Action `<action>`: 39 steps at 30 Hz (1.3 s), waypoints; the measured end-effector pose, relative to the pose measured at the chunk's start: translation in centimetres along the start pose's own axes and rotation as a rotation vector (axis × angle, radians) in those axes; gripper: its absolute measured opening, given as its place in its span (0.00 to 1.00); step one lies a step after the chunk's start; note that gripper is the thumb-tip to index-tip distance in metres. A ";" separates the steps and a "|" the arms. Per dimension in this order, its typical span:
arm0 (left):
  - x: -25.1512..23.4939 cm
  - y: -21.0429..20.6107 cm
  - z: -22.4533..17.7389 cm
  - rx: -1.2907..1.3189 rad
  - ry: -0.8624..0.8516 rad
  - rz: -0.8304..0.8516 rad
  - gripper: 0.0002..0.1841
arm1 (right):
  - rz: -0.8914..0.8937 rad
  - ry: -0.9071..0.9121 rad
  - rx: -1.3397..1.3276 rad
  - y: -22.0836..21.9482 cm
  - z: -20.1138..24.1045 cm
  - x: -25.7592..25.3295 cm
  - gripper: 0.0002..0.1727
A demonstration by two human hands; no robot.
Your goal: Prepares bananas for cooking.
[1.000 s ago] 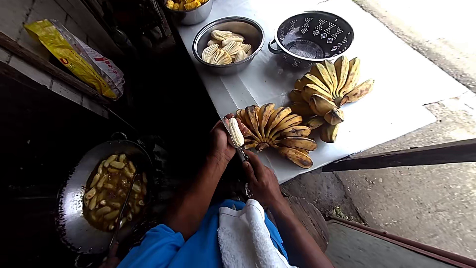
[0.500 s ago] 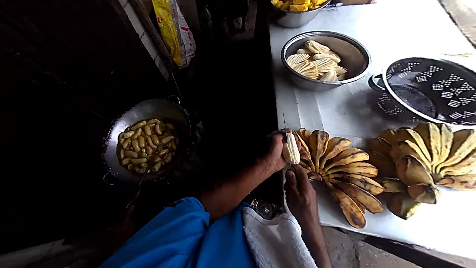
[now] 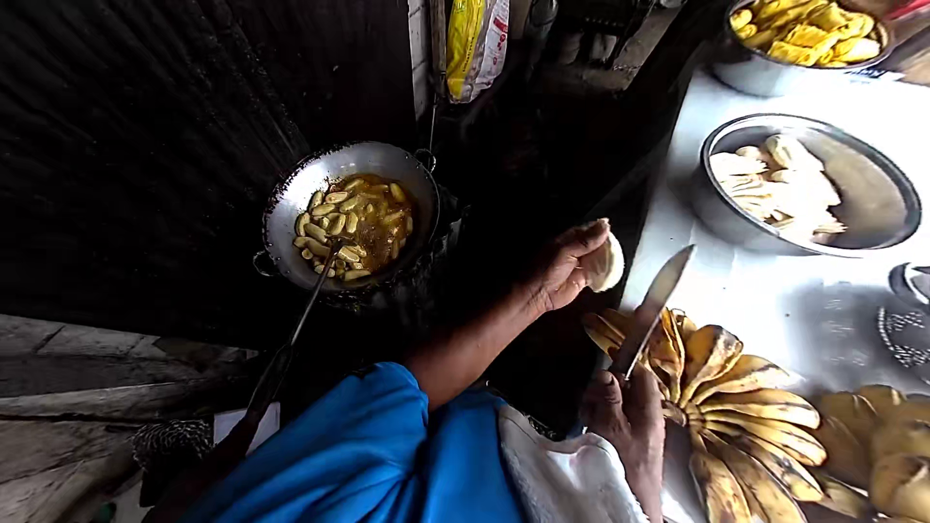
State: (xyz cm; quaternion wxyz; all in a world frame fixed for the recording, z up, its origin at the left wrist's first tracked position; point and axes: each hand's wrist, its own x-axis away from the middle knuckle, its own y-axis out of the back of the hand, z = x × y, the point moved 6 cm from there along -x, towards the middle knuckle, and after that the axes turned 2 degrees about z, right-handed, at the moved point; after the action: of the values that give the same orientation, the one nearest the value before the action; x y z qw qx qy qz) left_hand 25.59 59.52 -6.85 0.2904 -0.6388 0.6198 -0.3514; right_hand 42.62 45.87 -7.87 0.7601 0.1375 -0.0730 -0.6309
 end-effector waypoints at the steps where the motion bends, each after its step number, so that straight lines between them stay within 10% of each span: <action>1: -0.1 0.3 -0.1 0.023 -0.019 -0.031 0.15 | 0.008 0.013 0.074 -0.3 -0.4 -0.1 0.26; 14: 0.6 0.8 0.9 -0.069 0.108 -0.443 0.20 | -0.012 -0.009 0.433 -1.3 -1.0 0.8 0.24; 39: 3.1 -0.3 3.7 -0.312 0.121 -0.328 0.18 | 0.086 -0.161 0.538 -1.8 -3.0 -1.6 0.24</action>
State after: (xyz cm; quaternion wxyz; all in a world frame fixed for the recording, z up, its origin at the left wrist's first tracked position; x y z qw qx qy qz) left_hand 28.71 56.25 -8.44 0.0897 -0.7460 0.5706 -0.3313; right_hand 41.49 47.47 -11.16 0.7142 0.2806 -0.3036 -0.5648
